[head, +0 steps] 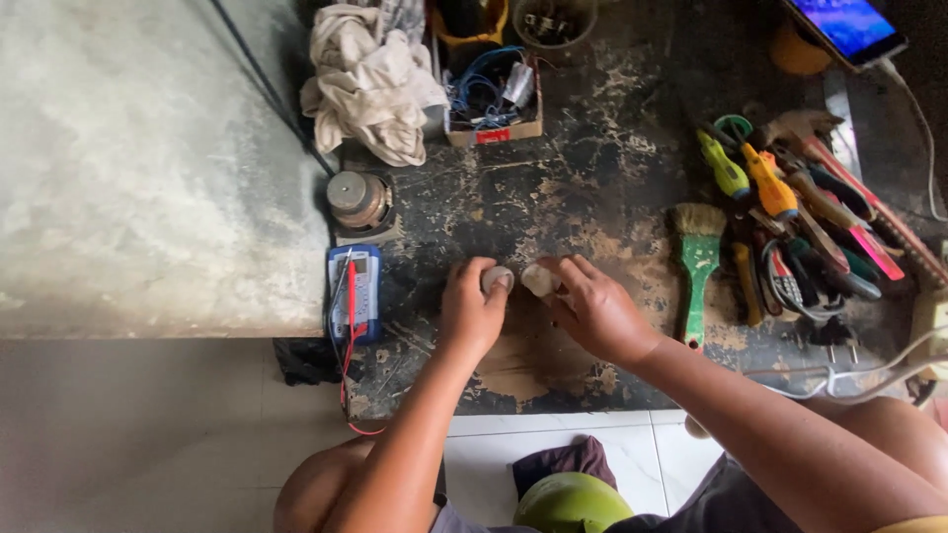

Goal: The person cleans a workbench with a brush and then inspects and handles a light bulb and its socket.

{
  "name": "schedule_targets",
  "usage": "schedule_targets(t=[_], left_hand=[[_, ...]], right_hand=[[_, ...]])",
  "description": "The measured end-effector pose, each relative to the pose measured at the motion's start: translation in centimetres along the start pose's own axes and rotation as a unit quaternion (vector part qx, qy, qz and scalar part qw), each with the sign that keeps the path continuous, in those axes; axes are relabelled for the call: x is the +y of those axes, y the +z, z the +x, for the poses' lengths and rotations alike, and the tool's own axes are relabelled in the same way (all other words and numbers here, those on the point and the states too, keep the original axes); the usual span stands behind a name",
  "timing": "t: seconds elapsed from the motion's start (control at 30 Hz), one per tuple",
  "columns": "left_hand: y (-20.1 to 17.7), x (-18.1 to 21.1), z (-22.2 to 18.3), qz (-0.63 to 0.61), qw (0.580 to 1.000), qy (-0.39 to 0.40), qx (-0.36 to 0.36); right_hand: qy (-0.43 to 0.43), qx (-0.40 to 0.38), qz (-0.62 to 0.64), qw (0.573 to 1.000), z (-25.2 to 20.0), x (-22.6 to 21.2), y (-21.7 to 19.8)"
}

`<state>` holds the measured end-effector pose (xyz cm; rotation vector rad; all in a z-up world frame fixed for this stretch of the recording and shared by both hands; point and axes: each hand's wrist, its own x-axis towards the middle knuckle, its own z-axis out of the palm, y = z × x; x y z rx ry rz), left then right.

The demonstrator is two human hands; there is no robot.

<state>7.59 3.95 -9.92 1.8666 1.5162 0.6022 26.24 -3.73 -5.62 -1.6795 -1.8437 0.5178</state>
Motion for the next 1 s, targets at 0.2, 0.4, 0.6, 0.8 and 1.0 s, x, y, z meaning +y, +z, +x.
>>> schedule_targets(t=[0.2, 0.4, 0.6, 0.8, 1.0], left_hand=[[0.3, 0.9, -0.4, -0.031, 0.999, 0.005, -0.005], [1.7, -1.7, 0.3, -0.011, 1.0, 0.003, 0.019], [1.2, -1.6, -0.8, -0.007, 0.999, 0.006, 0.039], [1.5, -1.0, -1.4, -0.064, 0.993, 0.068, 0.069], [-0.9, 1.3, -2.5, -0.045, 0.998, 0.042, 0.03]], right_hand=[[0.027, 0.015, 0.043, 0.999, -0.1, 1.3, 1.2], [0.034, 0.016, 0.02, 0.999, -0.3, 3.5, 3.0], [0.041, 0.035, -0.024, 0.998, -0.1, 4.5, 4.1], [0.035, 0.041, -0.007, 0.999, -0.6, 4.5, 3.5], [0.082, 0.018, -0.037, 0.996, -0.4, 4.1, 3.5]])
